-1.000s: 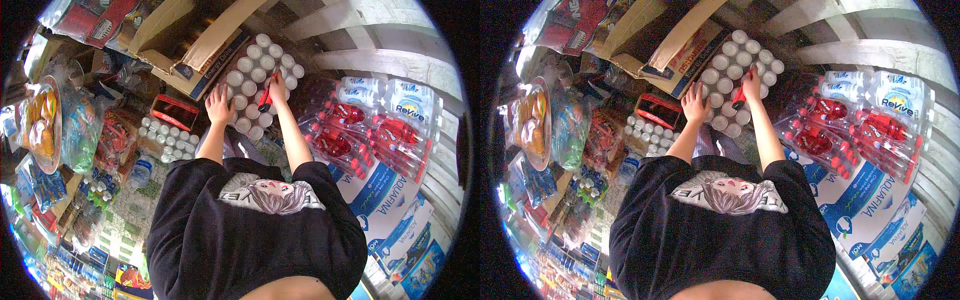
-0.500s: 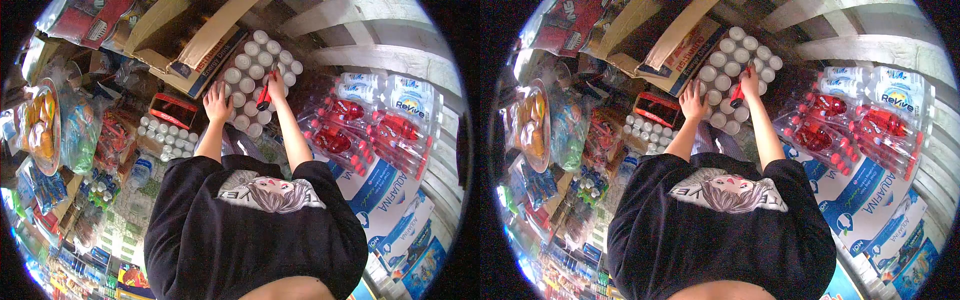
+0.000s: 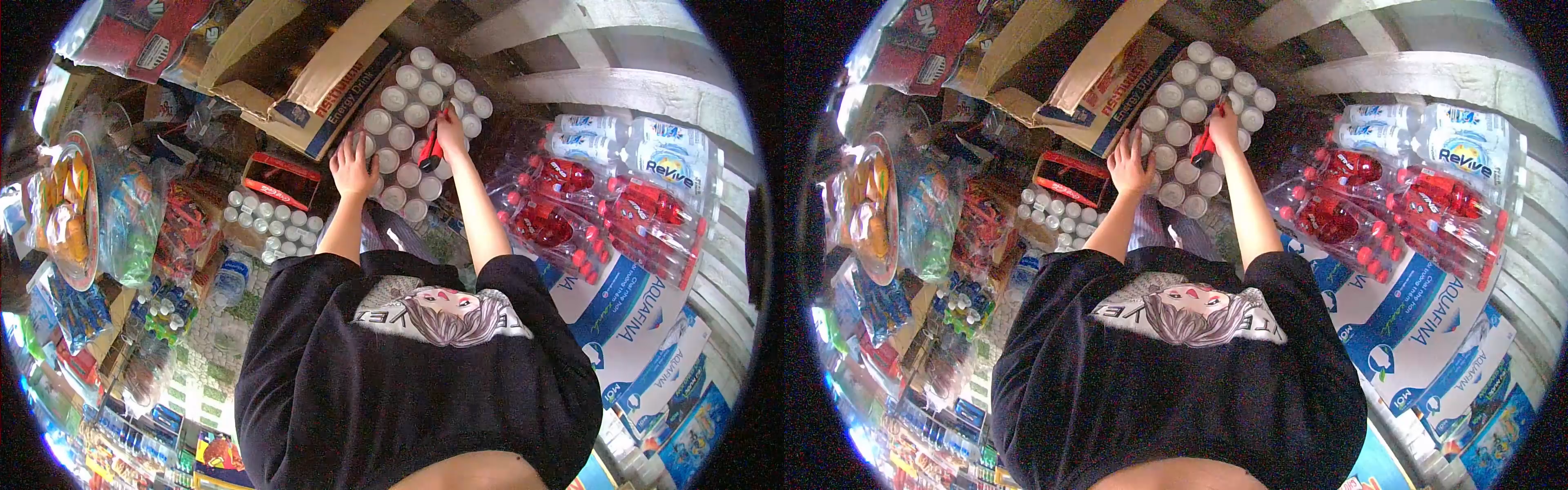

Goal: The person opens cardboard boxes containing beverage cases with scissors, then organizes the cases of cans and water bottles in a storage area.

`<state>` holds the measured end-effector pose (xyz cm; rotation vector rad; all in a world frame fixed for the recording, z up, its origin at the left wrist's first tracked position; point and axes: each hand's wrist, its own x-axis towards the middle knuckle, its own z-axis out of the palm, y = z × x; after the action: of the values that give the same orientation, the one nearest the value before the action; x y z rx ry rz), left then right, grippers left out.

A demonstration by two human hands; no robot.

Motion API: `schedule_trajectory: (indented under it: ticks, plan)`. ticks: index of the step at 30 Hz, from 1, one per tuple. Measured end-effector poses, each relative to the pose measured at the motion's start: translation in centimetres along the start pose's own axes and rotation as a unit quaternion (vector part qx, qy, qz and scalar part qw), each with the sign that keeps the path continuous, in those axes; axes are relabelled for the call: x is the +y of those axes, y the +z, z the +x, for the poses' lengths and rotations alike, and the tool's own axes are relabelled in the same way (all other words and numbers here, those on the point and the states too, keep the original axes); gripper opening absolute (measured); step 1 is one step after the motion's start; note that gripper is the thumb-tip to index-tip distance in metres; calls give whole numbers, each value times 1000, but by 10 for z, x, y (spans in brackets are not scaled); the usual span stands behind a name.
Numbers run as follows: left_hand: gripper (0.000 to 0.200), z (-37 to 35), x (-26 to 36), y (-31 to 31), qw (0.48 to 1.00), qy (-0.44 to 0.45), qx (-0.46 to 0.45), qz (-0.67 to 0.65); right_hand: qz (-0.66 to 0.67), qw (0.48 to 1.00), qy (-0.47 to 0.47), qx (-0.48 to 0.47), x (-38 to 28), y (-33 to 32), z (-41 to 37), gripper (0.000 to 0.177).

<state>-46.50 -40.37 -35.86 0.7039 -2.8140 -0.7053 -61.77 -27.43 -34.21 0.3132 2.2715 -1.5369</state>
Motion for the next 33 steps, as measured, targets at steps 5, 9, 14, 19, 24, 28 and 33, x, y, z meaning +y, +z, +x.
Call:
schedule_trajectory:
  ticks: [5,9,14,19,24,28,33]
  plan:
    - [54,0,1,0,1000,-2,2,-6,-76,993,-86,29,2,3,-7,26]
    - [57,-1,1,1,1000,-7,-6,-21,-103,991,-76,45,-1,6,-14,24]
    - [58,0,0,1,1000,-12,-23,-8,35,999,14,-15,6,3,3,9]
    - [56,-1,-1,3,1000,-11,-14,-6,-90,995,-41,0,-5,4,-24,24]
    - [55,0,-1,3,1000,2,1,-8,46,991,126,-21,-49,6,-40,26]
    - [56,0,-1,2,1000,-3,-1,-4,-13,997,-50,-55,45,-5,26,17]
    - [57,-1,-2,3,1000,-9,-14,-5,58,989,111,-73,-30,-1,-43,18]
